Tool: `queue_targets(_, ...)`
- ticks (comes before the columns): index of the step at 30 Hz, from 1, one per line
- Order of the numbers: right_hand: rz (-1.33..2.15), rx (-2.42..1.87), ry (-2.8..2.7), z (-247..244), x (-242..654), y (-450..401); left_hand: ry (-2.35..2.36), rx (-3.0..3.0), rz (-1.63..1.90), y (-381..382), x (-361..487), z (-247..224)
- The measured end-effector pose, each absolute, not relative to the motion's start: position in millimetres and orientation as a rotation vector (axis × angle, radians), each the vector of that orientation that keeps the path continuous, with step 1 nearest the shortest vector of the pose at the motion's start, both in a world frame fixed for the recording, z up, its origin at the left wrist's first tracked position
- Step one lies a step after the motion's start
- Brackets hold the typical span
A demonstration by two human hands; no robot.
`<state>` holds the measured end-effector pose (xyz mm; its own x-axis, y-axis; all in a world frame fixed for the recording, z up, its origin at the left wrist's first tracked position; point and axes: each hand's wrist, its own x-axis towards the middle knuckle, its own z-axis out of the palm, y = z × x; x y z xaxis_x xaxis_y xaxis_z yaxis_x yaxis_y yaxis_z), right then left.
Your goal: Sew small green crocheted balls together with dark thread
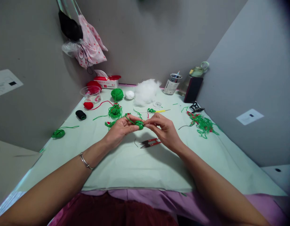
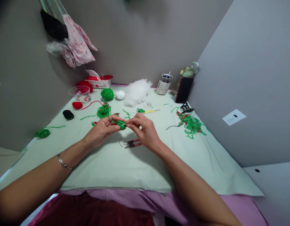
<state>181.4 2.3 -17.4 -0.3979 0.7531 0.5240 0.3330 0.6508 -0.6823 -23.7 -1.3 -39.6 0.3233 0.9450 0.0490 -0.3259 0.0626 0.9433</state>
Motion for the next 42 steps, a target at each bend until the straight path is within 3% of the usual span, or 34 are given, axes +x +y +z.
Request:
queue_targets(8,-0.006,-0.760,-2.211,0.4,184.9,-11.3,0.730,1.127,1.127,-3.2,-23.7,-36.3)
queue_targets(16,-0.162,-0.668,-2.175,-1.2,185.9,-7.8,0.749,1.121,1.140,-2.2,-25.1,-37.4)
queue_targets(36,-0.213,-0.686,-2.243,-6.4,185.2,-5.9,0.836,1.221,1.146,-1.4,-25.2,-39.7)
queue_targets(42,0.011,-0.737,-2.215,-8.7,184.6,-3.9,0.856,1.212,1.142,-1.0,-25.1,-40.8)
